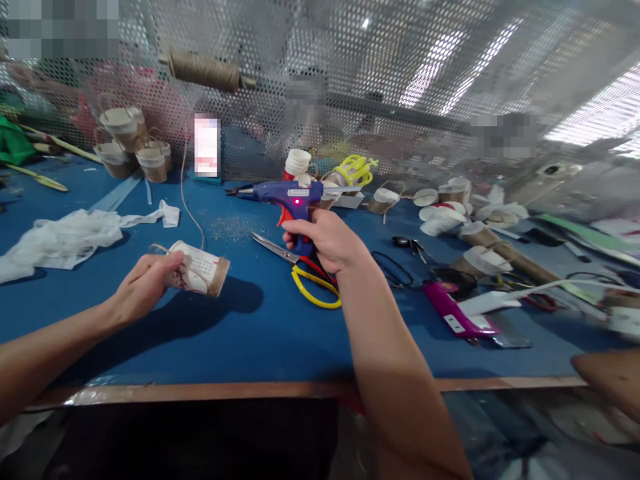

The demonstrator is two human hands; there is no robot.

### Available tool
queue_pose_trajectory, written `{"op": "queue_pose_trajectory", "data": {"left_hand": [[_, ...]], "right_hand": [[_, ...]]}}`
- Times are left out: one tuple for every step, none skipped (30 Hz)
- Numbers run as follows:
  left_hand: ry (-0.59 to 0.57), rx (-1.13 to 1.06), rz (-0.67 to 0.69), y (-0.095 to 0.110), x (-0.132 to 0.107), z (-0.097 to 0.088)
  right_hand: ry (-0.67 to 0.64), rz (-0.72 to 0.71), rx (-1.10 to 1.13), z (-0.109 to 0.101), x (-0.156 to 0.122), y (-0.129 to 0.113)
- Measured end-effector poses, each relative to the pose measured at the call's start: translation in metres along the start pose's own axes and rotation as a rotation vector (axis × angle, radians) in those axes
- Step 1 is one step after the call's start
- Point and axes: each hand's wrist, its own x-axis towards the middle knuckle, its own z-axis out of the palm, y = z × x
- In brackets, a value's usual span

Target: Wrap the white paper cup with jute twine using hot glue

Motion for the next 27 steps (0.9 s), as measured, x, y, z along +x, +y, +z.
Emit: {"op": "queue_pose_trajectory", "data": {"left_hand": [[0.009,0.01,0.004,0.001,0.0,-0.001],[0.014,0.014,0.007,0.001,0.001,-0.001],[0.017,0.01,0.009,0.002,0.001,-0.002],[0.024,0.003,0.006,0.002,0.002,-0.003],[0.031,-0.005,-0.005,0.001,0.003,-0.004],[0.045,-0.009,-0.022,0.0,0.005,-0.005],[0.065,-0.011,-0.043,-0.002,0.006,-0.006],[0.09,-0.014,-0.063,-0.003,0.008,-0.007],[0.115,-0.022,-0.08,-0.005,0.009,-0.007],[0.135,-0.035,-0.093,-0.006,0.011,-0.008],[0.151,-0.053,-0.1,-0.007,0.012,-0.008],[0.164,-0.072,-0.104,-0.008,0.014,-0.008],[0.175,-0.085,-0.106,-0.009,0.014,-0.008],[0.184,-0.089,-0.104,-0.01,0.015,-0.007],[0.191,-0.087,-0.102,-0.01,0.015,-0.007],[0.194,-0.08,-0.099,-0.01,0.015,-0.007],[0.196,-0.072,-0.093,-0.01,0.014,-0.007],[0.197,-0.067,-0.086,-0.01,0.014,-0.007],[0.196,-0.067,-0.078,-0.01,0.013,-0.007],[0.19,-0.07,-0.073,-0.009,0.013,-0.007],[0.181,-0.074,-0.073,-0.009,0.012,-0.007],[0.172,-0.077,-0.075,-0.008,0.012,-0.007],[0.163,-0.078,-0.083,-0.007,0.011,-0.008],[0.159,-0.075,-0.094,-0.007,0.011,-0.008],[0.167,-0.075,-0.098,-0.006,0.011,-0.008],[0.163,-0.086,-0.093,-0.006,0.012,-0.008],[0.157,-0.098,-0.09,-0.006,0.012,-0.008]], "right_hand": [[-0.068,-0.015,0.092,0.003,-0.006,-0.003],[-0.138,-0.034,0.138,0.005,-0.013,-0.004],[-0.201,-0.057,0.137,0.008,-0.019,-0.005],[-0.257,-0.08,0.114,0.01,-0.024,-0.005],[-0.3,-0.103,0.083,0.012,-0.03,-0.005],[-0.324,-0.127,0.051,0.014,-0.035,-0.005],[-0.334,-0.152,0.018,0.015,-0.039,-0.006],[-0.324,-0.169,-0.014,0.016,-0.043,-0.006],[-0.301,-0.175,-0.052,0.017,-0.047,-0.007],[-0.269,-0.172,-0.1,0.017,-0.05,-0.009],[-0.238,-0.164,-0.159,0.018,-0.053,-0.01],[-0.205,-0.162,-0.229,0.018,-0.056,-0.011],[-0.173,-0.176,-0.31,0.019,-0.058,-0.011],[-0.146,-0.208,-0.39,0.02,-0.06,-0.011],[-0.127,-0.253,-0.454,0.021,-0.061,-0.01],[-0.112,-0.297,-0.498,0.022,-0.062,-0.008],[-0.099,-0.33,-0.523,0.023,-0.063,-0.007],[-0.091,-0.352,-0.536,0.023,-0.063,-0.005],[-0.09,-0.364,-0.543,0.024,-0.063,-0.004],[-0.093,-0.371,-0.549,0.025,-0.063,-0.002],[-0.095,-0.376,-0.555,0.025,-0.063,-0.002],[-0.098,-0.384,-0.566,0.026,-0.063,-0.001],[-0.097,-0.399,-0.578,0.026,-0.063,-0.001],[-0.09,-0.417,-0.591,0.026,-0.063,-0.001],[-0.081,-0.437,-0.605,0.027,-0.064,-0.001],[-0.071,-0.459,-0.618,0.027,-0.064,-0.002],[-0.067,-0.477,-0.629,0.027,-0.064,-0.003]]}}
